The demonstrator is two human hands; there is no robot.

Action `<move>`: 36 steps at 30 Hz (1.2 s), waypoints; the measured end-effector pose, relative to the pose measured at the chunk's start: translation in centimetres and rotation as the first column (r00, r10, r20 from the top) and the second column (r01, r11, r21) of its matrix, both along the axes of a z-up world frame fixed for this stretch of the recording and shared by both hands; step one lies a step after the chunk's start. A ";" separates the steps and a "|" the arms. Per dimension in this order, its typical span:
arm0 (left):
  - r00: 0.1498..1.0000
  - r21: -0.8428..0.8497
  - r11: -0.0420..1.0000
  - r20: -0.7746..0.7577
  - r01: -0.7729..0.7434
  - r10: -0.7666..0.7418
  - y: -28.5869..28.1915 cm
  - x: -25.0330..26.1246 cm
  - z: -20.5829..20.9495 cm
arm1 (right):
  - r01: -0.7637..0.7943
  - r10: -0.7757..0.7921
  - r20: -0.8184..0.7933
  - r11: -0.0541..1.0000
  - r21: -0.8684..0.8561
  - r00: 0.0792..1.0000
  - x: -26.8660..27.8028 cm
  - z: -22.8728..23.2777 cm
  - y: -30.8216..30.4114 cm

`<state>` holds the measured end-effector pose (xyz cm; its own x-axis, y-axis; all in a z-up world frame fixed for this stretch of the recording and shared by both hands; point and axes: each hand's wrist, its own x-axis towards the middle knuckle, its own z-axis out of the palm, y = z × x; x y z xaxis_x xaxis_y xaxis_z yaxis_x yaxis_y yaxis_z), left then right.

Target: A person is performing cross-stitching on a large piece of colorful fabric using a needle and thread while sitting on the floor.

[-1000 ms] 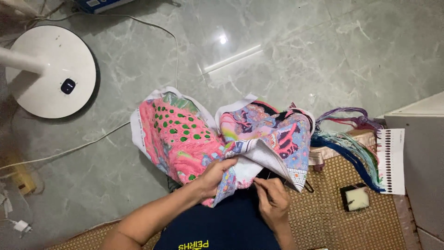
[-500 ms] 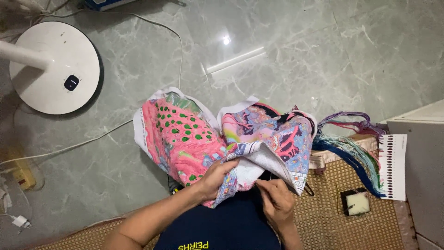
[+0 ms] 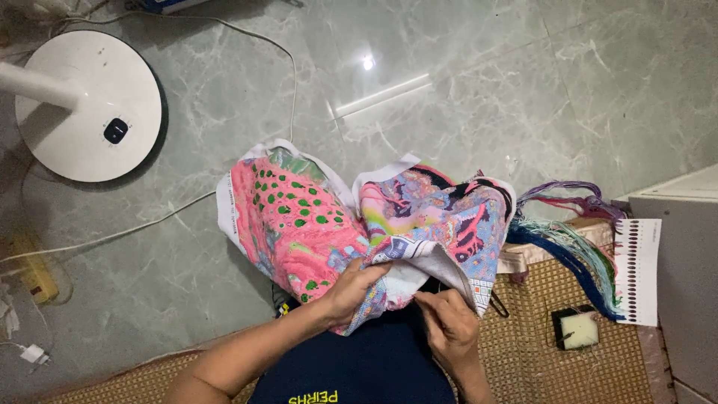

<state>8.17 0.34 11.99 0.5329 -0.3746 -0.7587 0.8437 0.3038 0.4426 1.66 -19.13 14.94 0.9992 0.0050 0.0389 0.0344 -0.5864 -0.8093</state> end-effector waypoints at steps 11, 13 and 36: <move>0.996 -0.038 0.999 -0.092 -0.022 0.018 0.0 0.6 0.8 | 0.039 -0.033 -0.066 0.995 0.097 0.997 0.2 -0.2 -0.2; 0.996 -0.052 0.998 -0.079 -0.035 0.031 0.1 0.5 0.4 | 0.039 -0.033 -0.077 0.996 0.086 0.997 0.2 0.1 -0.1; 0.997 -0.043 0.998 0.051 -0.050 0.052 0.0 -0.8 -1.0 | 0.052 -0.048 -0.083 0.997 0.051 0.995 0.7 0.9 0.3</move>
